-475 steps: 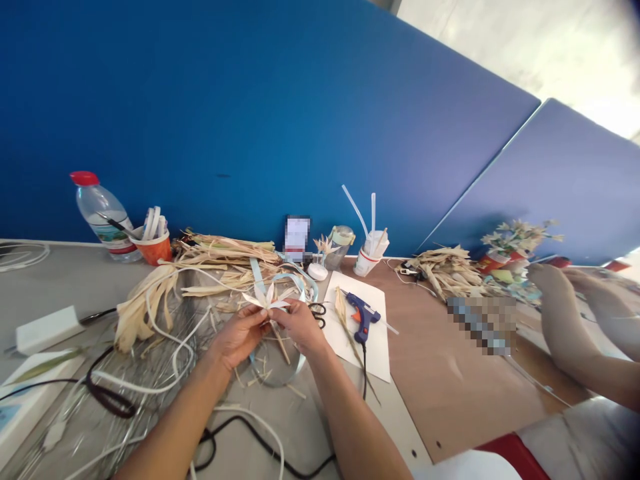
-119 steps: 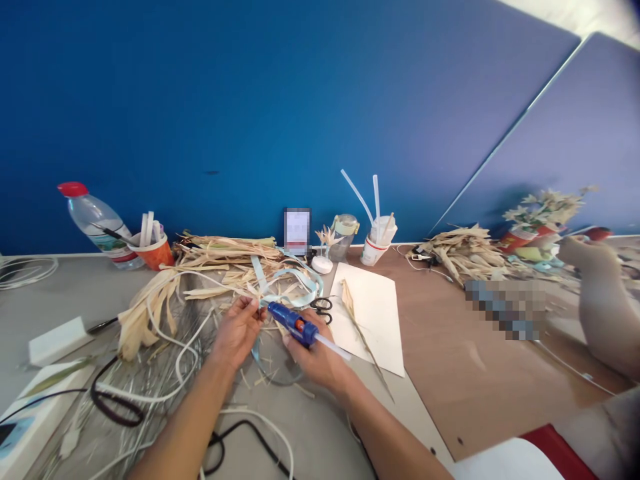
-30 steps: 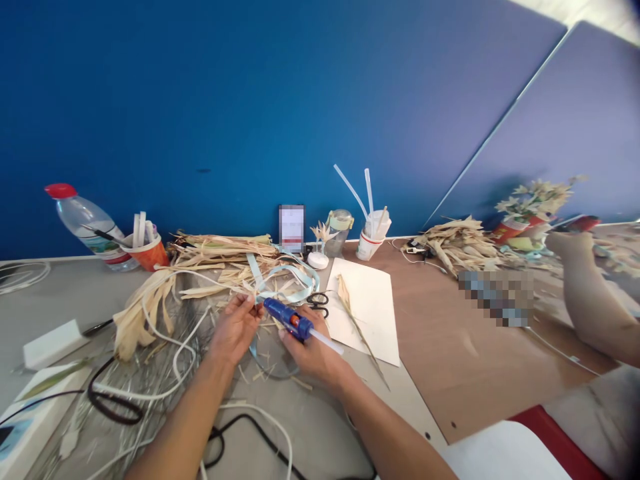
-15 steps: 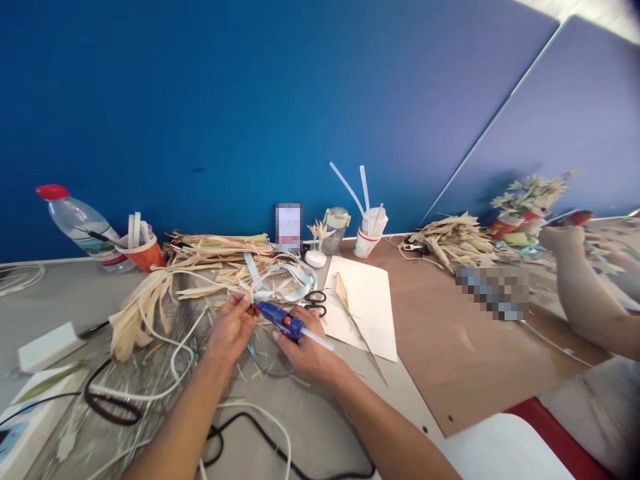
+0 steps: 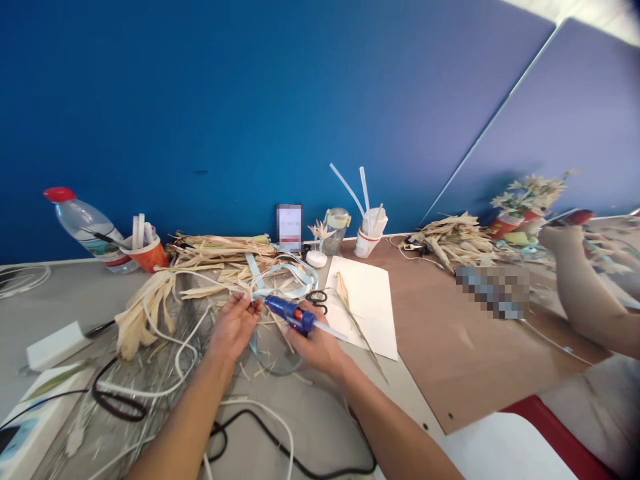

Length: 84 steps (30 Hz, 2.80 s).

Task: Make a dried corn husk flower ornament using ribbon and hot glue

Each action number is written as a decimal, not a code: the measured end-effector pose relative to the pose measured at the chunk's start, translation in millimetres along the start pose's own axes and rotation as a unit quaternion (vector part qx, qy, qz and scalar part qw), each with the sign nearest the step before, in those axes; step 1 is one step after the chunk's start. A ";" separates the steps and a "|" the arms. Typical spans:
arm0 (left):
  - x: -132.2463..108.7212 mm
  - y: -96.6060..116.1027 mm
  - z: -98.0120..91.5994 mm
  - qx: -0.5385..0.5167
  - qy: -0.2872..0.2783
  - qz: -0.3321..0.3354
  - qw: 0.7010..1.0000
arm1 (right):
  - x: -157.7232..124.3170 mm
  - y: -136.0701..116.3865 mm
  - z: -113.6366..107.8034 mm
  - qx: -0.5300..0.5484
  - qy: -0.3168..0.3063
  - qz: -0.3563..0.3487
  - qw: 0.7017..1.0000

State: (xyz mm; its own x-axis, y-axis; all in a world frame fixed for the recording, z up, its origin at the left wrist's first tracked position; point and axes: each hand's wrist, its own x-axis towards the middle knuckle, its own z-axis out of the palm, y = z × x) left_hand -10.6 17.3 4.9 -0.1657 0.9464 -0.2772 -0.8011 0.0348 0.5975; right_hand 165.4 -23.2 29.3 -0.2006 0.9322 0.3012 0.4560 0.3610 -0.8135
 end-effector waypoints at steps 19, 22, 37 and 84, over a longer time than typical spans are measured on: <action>-4.1 0.5 3.4 -0.019 -0.055 0.005 0.998 | 6.3 91.4 -106.4 0.526 0.059 0.384 0.757; -4.9 1.5 4.9 -0.013 -0.055 0.012 0.998 | 6.0 88.8 -110.7 0.528 0.046 0.408 0.744; -10.5 2.5 12.2 0.026 -0.088 0.058 0.994 | -11.3 27.6 -107.3 -0.029 0.069 0.186 0.980; -18.7 -9.3 18.9 0.115 -0.089 0.066 0.987 | 30.5 -24.4 36.4 -0.033 0.014 0.074 0.997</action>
State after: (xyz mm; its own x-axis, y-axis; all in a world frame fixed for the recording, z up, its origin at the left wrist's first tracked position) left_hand 10.8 5.3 18.8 -0.1399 0.9883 -0.0603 -0.6237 -0.0406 0.7806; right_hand 116.6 -4.5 40.3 -0.1027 0.9754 0.1948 0.5358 0.2193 -0.8154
